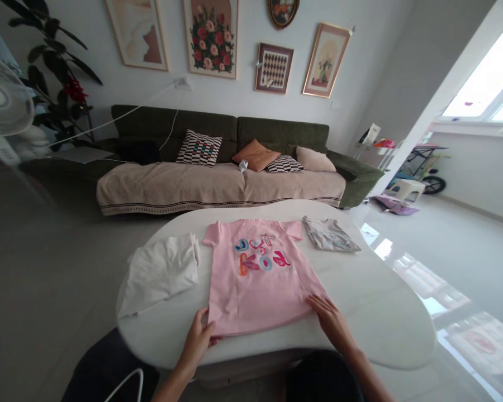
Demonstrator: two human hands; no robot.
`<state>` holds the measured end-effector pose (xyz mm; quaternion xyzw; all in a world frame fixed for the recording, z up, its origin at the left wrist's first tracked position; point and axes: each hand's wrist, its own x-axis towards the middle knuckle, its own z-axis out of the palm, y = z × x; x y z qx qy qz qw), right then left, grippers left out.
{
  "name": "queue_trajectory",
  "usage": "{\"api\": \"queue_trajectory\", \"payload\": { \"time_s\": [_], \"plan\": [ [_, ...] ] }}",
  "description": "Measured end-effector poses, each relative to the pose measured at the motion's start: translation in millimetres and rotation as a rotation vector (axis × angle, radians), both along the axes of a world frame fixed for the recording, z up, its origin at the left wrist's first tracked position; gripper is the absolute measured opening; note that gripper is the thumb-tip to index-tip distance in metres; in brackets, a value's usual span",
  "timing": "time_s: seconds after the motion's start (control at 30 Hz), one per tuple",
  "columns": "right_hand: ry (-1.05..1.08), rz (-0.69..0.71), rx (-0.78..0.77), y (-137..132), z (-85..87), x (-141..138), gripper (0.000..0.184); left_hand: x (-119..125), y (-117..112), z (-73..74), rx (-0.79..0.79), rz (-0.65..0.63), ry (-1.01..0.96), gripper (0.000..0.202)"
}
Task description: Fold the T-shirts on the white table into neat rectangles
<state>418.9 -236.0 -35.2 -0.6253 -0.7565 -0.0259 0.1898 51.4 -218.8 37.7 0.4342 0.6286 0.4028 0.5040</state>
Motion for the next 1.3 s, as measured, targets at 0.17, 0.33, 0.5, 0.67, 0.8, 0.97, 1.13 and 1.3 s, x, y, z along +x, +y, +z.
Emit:
{"api": "queue_trajectory", "payload": {
  "time_s": [0.17,0.33,0.5,0.67,0.8,0.97,1.13,1.3],
  "plan": [
    [0.050,-0.050,-0.192,-26.4,3.0,7.7,0.043,-25.4,4.3,-30.9,0.067,-0.259,0.495,0.037],
    [0.127,0.016,-0.288,-31.9,27.5,1.4,0.036,-4.2,31.5,-29.2,0.481,-0.338,0.979,0.038],
    [0.075,-0.044,-0.343,15.5,47.8,-53.7,0.044,67.2,74.5,-32.4,0.597,-0.614,0.986,0.044],
    [-0.028,-0.098,-0.396,68.9,33.1,-89.3,0.055,81.7,98.0,-58.0,0.481,-0.609,1.088,0.053],
    [-0.064,-0.243,-0.374,75.7,5.6,-53.4,0.057,45.4,101.0,-70.0,0.525,-0.479,1.153,0.053],
    [-0.100,-0.500,-0.316,66.1,-22.0,-0.5,0.062,13.6,106.2,-69.6,0.492,-0.328,1.215,0.049],
    [-0.135,-0.514,-0.323,111.7,-2.8,-28.9,0.062,39.0,145.2,-48.0,0.512,-0.210,1.189,0.034],
    [-0.081,-0.249,-0.337,192.2,21.4,-90.0,0.057,62.3,207.8,-47.3,0.592,-0.347,1.111,0.038]
  ]
}}
